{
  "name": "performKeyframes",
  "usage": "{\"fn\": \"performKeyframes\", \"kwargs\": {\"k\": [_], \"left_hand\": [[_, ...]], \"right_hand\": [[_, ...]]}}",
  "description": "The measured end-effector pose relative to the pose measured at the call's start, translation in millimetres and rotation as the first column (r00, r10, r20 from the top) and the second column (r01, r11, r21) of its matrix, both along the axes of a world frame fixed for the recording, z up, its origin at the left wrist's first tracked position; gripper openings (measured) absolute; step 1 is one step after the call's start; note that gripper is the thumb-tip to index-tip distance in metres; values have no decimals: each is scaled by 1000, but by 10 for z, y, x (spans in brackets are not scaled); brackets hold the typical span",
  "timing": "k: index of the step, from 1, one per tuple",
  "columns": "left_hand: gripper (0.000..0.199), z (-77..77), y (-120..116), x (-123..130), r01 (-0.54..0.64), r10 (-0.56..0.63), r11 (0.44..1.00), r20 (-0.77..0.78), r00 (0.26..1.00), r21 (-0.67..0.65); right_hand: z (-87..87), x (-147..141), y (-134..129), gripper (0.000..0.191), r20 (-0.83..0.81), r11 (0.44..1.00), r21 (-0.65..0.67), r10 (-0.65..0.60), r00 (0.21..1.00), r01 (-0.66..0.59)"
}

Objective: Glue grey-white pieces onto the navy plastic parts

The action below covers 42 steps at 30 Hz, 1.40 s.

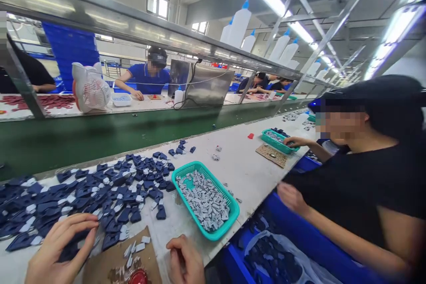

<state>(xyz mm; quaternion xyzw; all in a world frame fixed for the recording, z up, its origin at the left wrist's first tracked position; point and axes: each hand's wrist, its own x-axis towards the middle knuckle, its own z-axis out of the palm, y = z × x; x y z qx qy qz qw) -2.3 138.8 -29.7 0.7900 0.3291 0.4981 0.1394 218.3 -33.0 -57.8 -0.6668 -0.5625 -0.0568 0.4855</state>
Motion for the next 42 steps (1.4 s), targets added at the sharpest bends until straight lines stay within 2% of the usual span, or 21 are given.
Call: {"fn": "performKeyframes", "kwargs": {"k": [2, 4, 6, 8, 11, 15, 19, 25, 28, 31, 33, 34, 36, 37, 38, 39, 40, 42], "left_hand": [[7, 39, -9, 4, 6, -7, 1000, -25, 1000, -28], [9, 69, -12, 8, -4, 2, 998, -32, 999, -66], [11, 94, -18, 11, -15, 12, 994, -27, 1000, -104], [13, 113, -26, 11, -26, 24, 991, -18, 1000, -130], [14, 128, -27, 10, -29, 27, 989, -16, 1000, -148], [13, 140, -7, 7, -41, 40, 984, -8, 999, -172], [12, 120, 10, 12, -40, 41, 978, 1, 999, -203], [12, 85, -9, 49, 19, -20, 958, -2, 1000, -287], [14, 128, -44, 68, 48, -40, 940, 30, 999, -337], [15, 213, -91, 104, 83, -41, 893, 105, 994, -443], [17, 279, -127, 145, 149, -42, 796, 192, 980, -586], [19, 312, -146, 169, 211, -46, 710, 255, 966, -672], [27, 369, -191, 216, 384, -39, 463, 415, 909, -799], [31, 391, -217, 237, 475, -23, 327, 496, 868, -817], [35, 409, -246, 255, 554, -1, 207, 566, 824, -806], [39, 421, -277, 270, 615, 20, 115, 620, 784, -780], [41, 427, -309, 281, 658, 38, 52, 659, 751, -752], [40, 423, -369, 301, 700, 62, -4, 699, 713, -714]], "right_hand": [[258, 130, -39, 20, -25, 999, 2, 46, 999, -46], [573, 382, -2, 21, 36, 998, -34, 45, 998, -44], [847, 714, 146, 22, 157, 984, -171, -30, 987, 57], [995, 1045, 388, 26, 193, 961, -269, -8, 981, 61], [952, 1388, 784, 25, 211, 886, -463, 115, 971, -4], [733, 1519, 1102, 20, 210, 759, -650, 207, 956, -22], [670, 1523, 1184, 28, 209, 678, -735, 217, 954, 7], [745, 1528, 1239, 22, 190, 553, -833, 234, 953, 31], [839, 1511, 1239, 15, 182, 569, -822, 206, 961, 33], [998, 1408, 1165, 19, 149, 667, -745, 154, 977, 9], [1109, 1229, 1072, 26, 107, 742, -669, 134, 985, -28], [1155, 1096, 1018, 27, 71, 776, -628, 141, 987, -66], [1217, 763, 914, 23, -13, 823, -543, 191, 981, -167], [1232, 578, 869, 17, -133, 847, -436, 275, 952, -305], [1236, 396, 832, 13, -225, 835, -338, 377, 899, -435], [1231, 227, 804, 13, -274, 809, -265, 458, 846, -524], [1217, 80, 785, 15, -309, 778, -221, 516, 799, -588], [1168, -131, 771, 19, -316, 739, -161, 589, 743, -654]]}}
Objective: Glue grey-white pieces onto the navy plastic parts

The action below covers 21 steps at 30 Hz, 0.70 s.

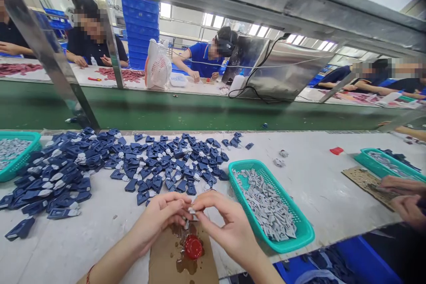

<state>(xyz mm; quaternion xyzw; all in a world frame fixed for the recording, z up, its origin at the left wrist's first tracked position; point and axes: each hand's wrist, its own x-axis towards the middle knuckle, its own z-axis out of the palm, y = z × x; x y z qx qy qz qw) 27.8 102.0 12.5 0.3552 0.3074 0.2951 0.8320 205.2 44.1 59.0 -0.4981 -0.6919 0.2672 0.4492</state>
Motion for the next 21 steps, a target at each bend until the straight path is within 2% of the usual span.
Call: {"fn": "performKeyframes", "kwargs": {"k": [4, 6, 8, 9, 10, 12, 14, 15, 16, 18, 21], "left_hand": [[39, -31, -24, 37, -20, 18, 999, -45, 999, -47], [38, -17, 38, 14, -73, 76, 997, -107, 991, 39], [33, 21, 111, -85, -192, 225, 961, -156, 962, 200], [29, 43, 128, -166, -278, 333, 917, -167, 928, 288], [24, 63, 119, -264, -369, 454, 850, -166, 875, 377], [15, 84, -1, -475, -460, 631, 667, -117, 767, 586], [15, 64, -243, -642, -333, 643, 493, -78, 762, 804], [16, 34, -385, -691, -229, 614, 443, -107, 782, 867], [17, -10, -523, -714, -126, 579, 434, -169, 797, 892], [16, -128, -750, -693, 27, 560, 443, -300, 772, 896], [14, -308, -922, -565, 192, 524, 421, -410, 746, 887]], "right_hand": [[-153, -146, 36, 22, 40, 993, 119, 15, 999, -19], [-220, -159, 54, 21, 77, 987, 162, -33, 997, 20], [-259, -158, 41, 20, 93, 973, 186, -158, 983, 139], [-269, -149, 15, 20, 90, 956, 198, -240, 967, 219], [-277, -132, -25, 20, 87, 936, 205, -309, 947, 287], [-300, -71, -144, 21, 97, 913, 221, -371, 924, 343], [-354, 11, -298, 22, 116, 910, 237, -375, 920, 341], [-395, 49, -380, 22, 120, 905, 235, -390, 913, 355], [-445, 78, -459, 21, 115, 894, 230, -418, 901, 385], [-562, 100, -602, 19, 110, 883, 196, -452, 885, 426], [-740, 57, -761, 15, 160, 919, 138, -388, 908, 369]]}}
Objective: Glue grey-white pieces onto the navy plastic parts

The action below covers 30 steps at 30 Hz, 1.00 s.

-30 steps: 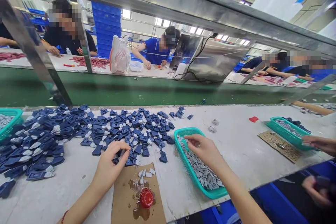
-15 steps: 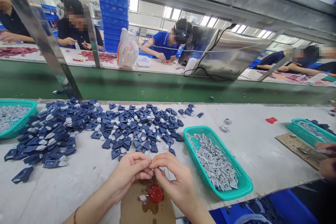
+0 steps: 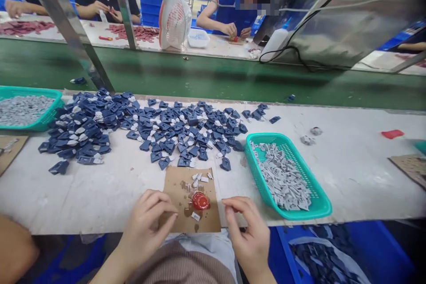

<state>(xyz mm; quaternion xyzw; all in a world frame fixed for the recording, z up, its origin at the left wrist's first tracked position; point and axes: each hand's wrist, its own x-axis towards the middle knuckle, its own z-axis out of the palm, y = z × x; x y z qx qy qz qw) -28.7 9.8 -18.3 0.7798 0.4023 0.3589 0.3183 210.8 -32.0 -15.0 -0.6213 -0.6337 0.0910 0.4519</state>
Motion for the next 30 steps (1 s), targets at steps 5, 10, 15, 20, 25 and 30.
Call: {"fn": "performKeyframes", "kwargs": {"k": [5, 10, 15, 20, 25, 30], "left_hand": [[15, -107, -34, 141, 89, -89, 996, -63, 994, -3], [16, -127, 10, 111, 41, -40, 999, -57, 998, 9], [17, -184, 59, 87, 16, -14, 998, -35, 999, 63], [16, -170, 74, 75, -20, 23, 997, -52, 998, 71], [17, -163, 139, 46, -32, 38, 994, -51, 998, 109], [15, -84, 277, 80, -68, 73, 990, -42, 996, 120]], "right_hand": [[-56, 34, -159, 12, 78, 998, -27, -60, 995, 63], [272, 536, -144, 12, 248, 952, -8, -294, 923, 305], [436, 1234, 130, 20, 413, 921, -234, -197, 889, 313], [439, 1519, 439, 22, 451, 900, -399, 27, 892, 175], [501, 1555, 607, 17, 448, 878, -470, 146, 882, 93], [482, 1591, 667, 14, 420, 894, -443, 145, 896, 62]]}}
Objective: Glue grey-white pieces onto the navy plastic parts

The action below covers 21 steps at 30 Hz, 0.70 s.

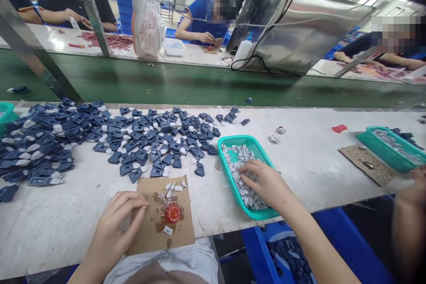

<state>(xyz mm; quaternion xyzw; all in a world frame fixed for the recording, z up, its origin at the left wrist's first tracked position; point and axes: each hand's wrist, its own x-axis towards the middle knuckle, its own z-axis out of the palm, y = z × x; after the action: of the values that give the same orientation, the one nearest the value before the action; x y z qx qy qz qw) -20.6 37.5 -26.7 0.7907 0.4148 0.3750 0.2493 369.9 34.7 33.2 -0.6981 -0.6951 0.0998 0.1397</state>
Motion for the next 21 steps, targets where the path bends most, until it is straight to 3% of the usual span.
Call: {"fn": "performKeyframes", "kwargs": {"k": [3, 6, 10, 13, 18, 21], "left_hand": [[16, 142, 91, 105, -3, 4, 1000, 36, 999, -16], [15, 318, 145, 291, 30, -15, 992, 118, 993, -126], [17, 475, 121, 608, 184, -106, 923, 238, 966, -337], [20, 489, 55, 791, 273, -156, 880, 308, 939, -388], [15, 435, -11, 863, 212, -32, 868, 376, 926, -448], [13, 418, 11, 850, 213, 104, 786, 464, 880, -580]], "right_hand": [[0, -34, -30, 13, -29, 997, 66, -37, 999, 39], [82, -241, -122, 13, -103, 986, 154, -42, 994, 58], [233, -791, -277, 7, -196, 971, 187, 186, 963, -149], [256, -1154, -349, 14, -238, 956, 151, 281, 930, -250], [131, -1358, -376, 16, -341, 969, 129, 242, 908, -209], [19, -1412, -372, 13, -525, 986, 139, 151, 837, -91]]}}
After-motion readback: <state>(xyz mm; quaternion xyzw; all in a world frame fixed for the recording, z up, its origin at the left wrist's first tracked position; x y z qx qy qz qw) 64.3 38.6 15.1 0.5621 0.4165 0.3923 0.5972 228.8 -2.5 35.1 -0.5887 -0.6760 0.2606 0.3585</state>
